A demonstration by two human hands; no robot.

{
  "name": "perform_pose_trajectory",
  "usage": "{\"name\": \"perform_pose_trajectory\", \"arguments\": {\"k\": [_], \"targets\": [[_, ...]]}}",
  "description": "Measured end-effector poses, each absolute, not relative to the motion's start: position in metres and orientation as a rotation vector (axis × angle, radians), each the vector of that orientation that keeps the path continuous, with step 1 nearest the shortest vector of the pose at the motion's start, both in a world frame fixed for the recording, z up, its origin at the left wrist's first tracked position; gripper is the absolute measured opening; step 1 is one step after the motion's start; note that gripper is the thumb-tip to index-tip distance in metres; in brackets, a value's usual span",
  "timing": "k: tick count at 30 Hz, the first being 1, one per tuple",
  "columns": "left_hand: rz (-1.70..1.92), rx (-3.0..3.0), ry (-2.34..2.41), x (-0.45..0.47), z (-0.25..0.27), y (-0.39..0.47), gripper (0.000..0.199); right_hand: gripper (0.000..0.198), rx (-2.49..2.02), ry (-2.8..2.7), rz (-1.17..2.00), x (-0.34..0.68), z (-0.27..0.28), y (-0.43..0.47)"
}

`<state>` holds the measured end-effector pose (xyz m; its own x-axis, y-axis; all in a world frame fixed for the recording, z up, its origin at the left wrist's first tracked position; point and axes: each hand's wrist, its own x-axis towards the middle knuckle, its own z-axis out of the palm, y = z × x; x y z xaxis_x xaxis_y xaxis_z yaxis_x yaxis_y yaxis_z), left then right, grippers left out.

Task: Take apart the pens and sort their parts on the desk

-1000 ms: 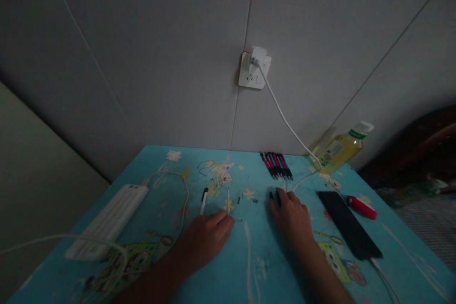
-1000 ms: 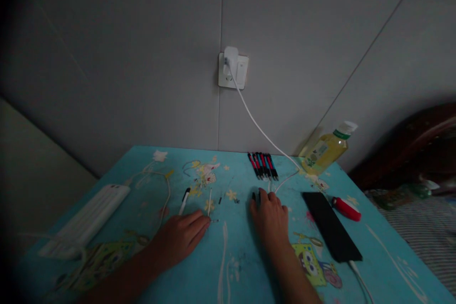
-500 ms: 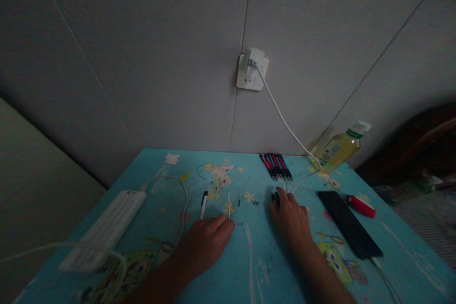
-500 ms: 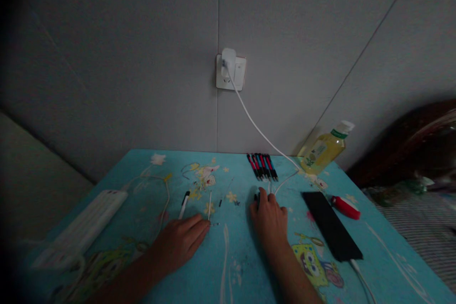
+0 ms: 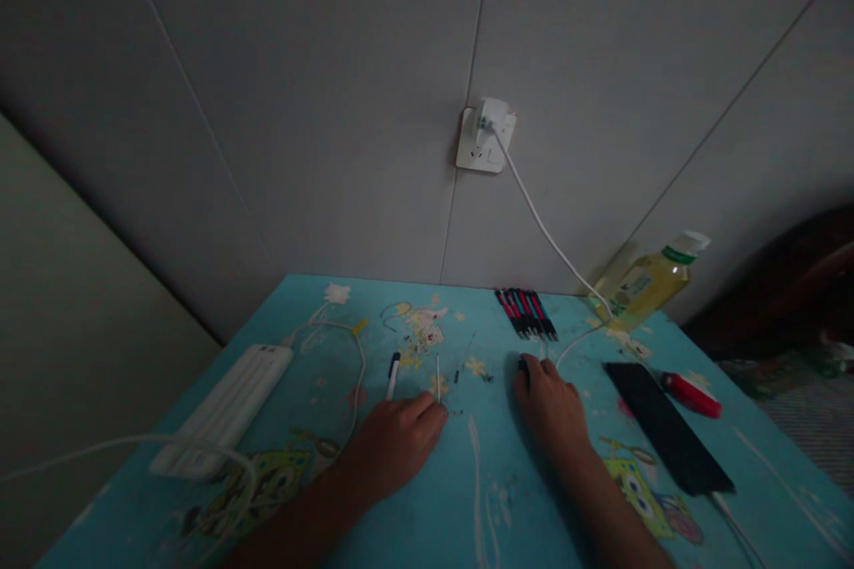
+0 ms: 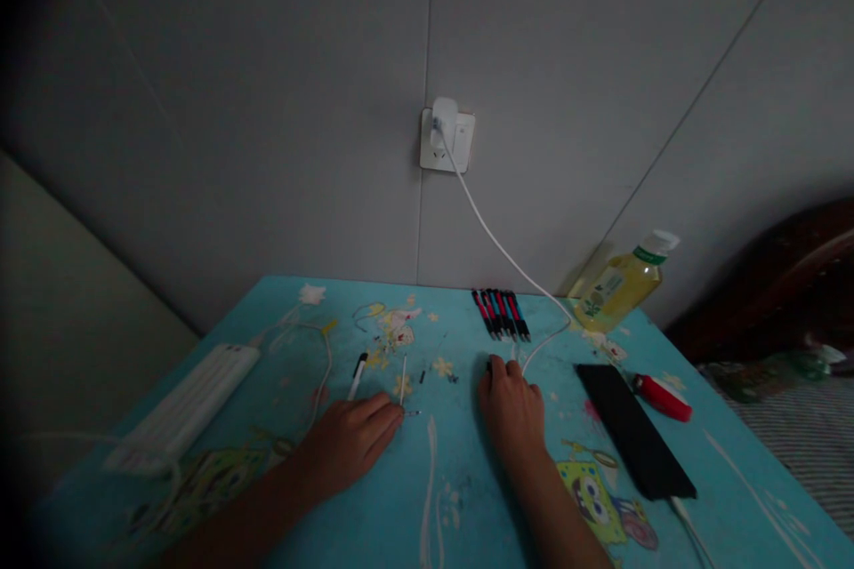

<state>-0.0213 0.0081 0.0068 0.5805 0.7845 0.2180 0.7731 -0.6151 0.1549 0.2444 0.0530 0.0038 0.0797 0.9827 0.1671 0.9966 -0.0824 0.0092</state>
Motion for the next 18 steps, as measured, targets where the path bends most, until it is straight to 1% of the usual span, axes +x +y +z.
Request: {"name": "perform_pose_trajectory", "arguments": {"k": [4,7,10,14,18], "targets": [[0.375,2.772,1.350,-0.022,0.009,0.010,0.015,0.035,-2.098,-1.963,-0.192,0.249,0.010,0.049],[0.353,2.769,1.375,-0.023,0.010,0.011,0.014,0.033,-1.708,-1.937,-0.159,0.238,0.017,0.037],[0.363,2.765,1.400,-0.024,0.011,0.012,0.013,0.027,-1.320,-2.043,0.025,0.211,0.021,0.022],[0.417,2.735,1.422,-0.023,0.011,0.012,0.015,0.027,-1.230,-2.212,0.169,0.178,0.020,0.014],[0.443,2.697,1.455,-0.018,0.009,0.009,0.018,0.017,-1.185,-2.232,0.286,0.176,0.020,0.017]]}}
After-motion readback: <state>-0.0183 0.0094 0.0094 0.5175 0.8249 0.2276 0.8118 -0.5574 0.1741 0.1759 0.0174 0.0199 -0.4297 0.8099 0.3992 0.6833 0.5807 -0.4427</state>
